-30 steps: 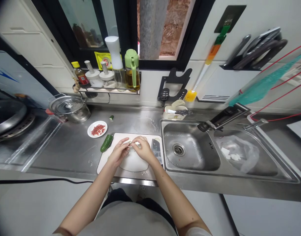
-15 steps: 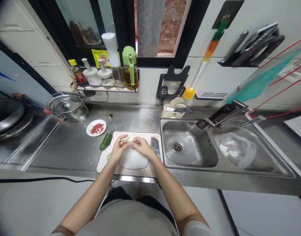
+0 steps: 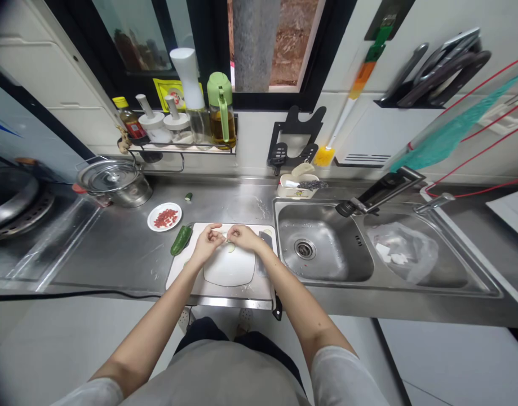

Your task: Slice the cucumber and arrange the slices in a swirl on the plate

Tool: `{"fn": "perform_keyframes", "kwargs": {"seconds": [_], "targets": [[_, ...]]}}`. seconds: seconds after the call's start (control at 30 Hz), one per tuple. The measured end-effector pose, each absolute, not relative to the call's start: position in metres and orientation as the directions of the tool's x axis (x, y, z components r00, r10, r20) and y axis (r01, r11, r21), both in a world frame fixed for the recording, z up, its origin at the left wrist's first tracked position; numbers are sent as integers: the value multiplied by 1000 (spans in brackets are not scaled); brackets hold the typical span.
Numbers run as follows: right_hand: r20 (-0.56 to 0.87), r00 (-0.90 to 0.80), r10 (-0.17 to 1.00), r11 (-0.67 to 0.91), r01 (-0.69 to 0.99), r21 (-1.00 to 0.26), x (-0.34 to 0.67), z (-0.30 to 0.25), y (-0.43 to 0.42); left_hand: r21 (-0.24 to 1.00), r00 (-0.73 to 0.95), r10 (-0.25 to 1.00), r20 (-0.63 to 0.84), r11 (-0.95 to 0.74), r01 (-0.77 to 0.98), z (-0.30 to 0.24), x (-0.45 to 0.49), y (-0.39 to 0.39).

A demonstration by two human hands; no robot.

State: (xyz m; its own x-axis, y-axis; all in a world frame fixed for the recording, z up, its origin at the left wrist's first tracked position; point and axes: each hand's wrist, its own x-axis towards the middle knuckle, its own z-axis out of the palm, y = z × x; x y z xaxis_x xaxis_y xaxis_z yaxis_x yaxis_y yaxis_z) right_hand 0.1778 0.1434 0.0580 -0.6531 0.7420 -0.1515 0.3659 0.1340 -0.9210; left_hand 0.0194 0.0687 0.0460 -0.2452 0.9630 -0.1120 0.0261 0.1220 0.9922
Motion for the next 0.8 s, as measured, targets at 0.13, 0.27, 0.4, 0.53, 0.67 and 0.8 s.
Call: {"fn": "perform_keyframes", "kwargs": {"seconds": [0.13, 0.27, 0.4, 0.53, 0.67, 0.8], "targets": [[-183, -607, 773, 208, 516, -831, 177, 49, 153, 960, -248, 959, -137, 190, 206, 35, 19, 80], [-226, -578, 784, 273, 648, -711, 176, 44, 150, 898, -259, 953, -157, 247, 365, 25, 19, 80], [-252, -550, 797, 283, 707, -648, 173, 43, 147, 803, -286, 938, -197, 322, 502, 21, 18, 79], [-279, -520, 807, 285, 758, -587, 170, 45, 145, 708, -297, 926, -233, 371, 600, 22, 18, 80], [-308, -494, 813, 289, 801, -524, 168, 47, 145, 653, -314, 914, -257, 404, 640, 24, 20, 80], [-332, -473, 816, 292, 833, -469, 166, 50, 145, 632, -314, 908, -277, 418, 652, 26, 22, 79]]}}
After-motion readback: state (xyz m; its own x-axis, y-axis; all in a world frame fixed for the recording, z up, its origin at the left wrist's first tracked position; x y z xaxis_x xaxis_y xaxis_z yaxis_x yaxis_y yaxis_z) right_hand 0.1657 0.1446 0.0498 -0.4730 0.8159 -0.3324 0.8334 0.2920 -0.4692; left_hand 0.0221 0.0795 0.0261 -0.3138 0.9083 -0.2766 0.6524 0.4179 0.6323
